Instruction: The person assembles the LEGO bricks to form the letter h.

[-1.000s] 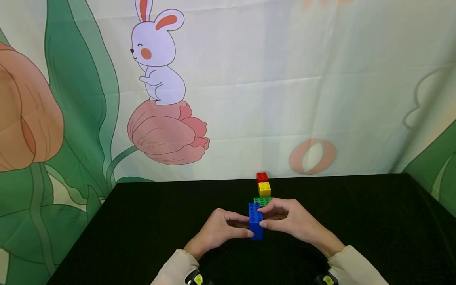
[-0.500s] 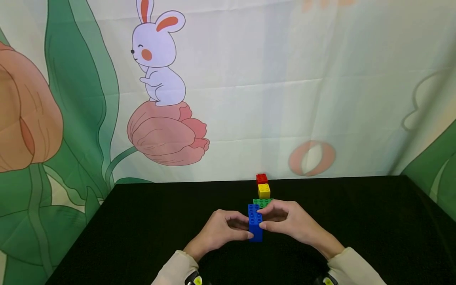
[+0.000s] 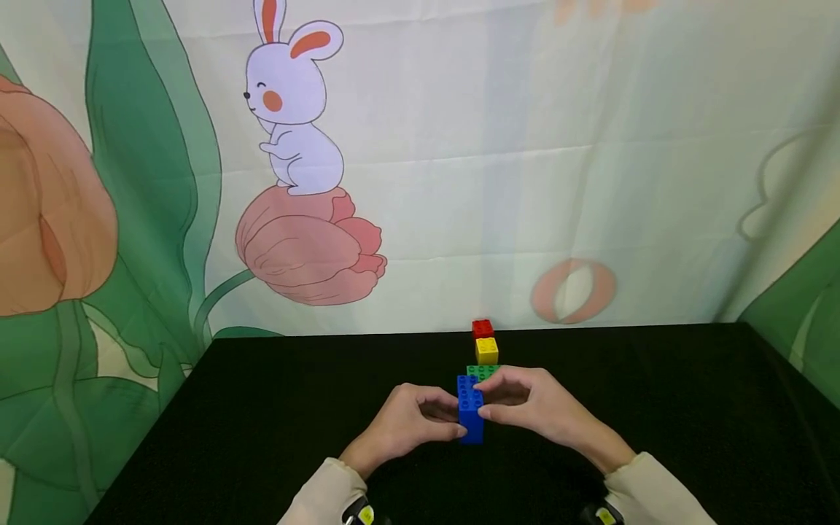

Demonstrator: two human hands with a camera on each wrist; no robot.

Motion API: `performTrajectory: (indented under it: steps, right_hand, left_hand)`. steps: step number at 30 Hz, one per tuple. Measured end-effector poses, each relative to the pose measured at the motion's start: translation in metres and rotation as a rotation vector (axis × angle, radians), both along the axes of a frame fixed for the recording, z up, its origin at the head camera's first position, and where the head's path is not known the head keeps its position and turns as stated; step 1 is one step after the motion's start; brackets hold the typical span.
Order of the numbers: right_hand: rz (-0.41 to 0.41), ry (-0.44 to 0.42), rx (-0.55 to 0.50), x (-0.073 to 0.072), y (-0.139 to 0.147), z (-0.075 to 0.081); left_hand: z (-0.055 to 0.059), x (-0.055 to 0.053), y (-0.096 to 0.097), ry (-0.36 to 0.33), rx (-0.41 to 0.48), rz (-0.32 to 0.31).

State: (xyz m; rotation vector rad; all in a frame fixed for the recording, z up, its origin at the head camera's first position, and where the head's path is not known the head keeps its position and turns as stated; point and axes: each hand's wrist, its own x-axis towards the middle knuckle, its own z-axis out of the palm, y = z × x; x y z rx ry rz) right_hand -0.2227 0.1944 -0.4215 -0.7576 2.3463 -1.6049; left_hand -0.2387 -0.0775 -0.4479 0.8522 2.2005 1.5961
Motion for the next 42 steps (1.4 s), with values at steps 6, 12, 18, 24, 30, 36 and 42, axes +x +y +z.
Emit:
performTrajectory:
  steps: [6,12,18,24,30,36,42]
  right_hand:
    - [0.002,-0.006,-0.007,0.0,0.002,0.004]
    - [-0.035,0.008,-0.026,0.001,0.006,0.009]
    - [-0.117,0.048,-0.009,0.002,0.012,0.017]
    - [-0.146,0.085,-0.003,0.0,0.018,0.02]
    - [-0.204,0.075,0.021,-0.003,0.024,0.018]
    - [-0.242,0.069,0.043,-0.007,0.028,0.014]
    - [-0.255,0.075,0.061,-0.009,0.034,0.011]
  left_hand:
    - [0.003,-0.001,0.0,0.021,-0.008,0.002]
    - [0.006,-0.003,-0.004,0.063,0.003,0.018]
    - [0.012,-0.003,-0.008,0.088,0.011,0.03]
    - [0.017,-0.004,-0.011,0.092,0.019,0.049]
    - [0.019,-0.008,-0.017,0.095,0.022,0.08]
    - [0.022,-0.011,-0.023,0.109,0.044,0.112]
    - [0.023,-0.012,-0.026,0.119,0.045,0.13]
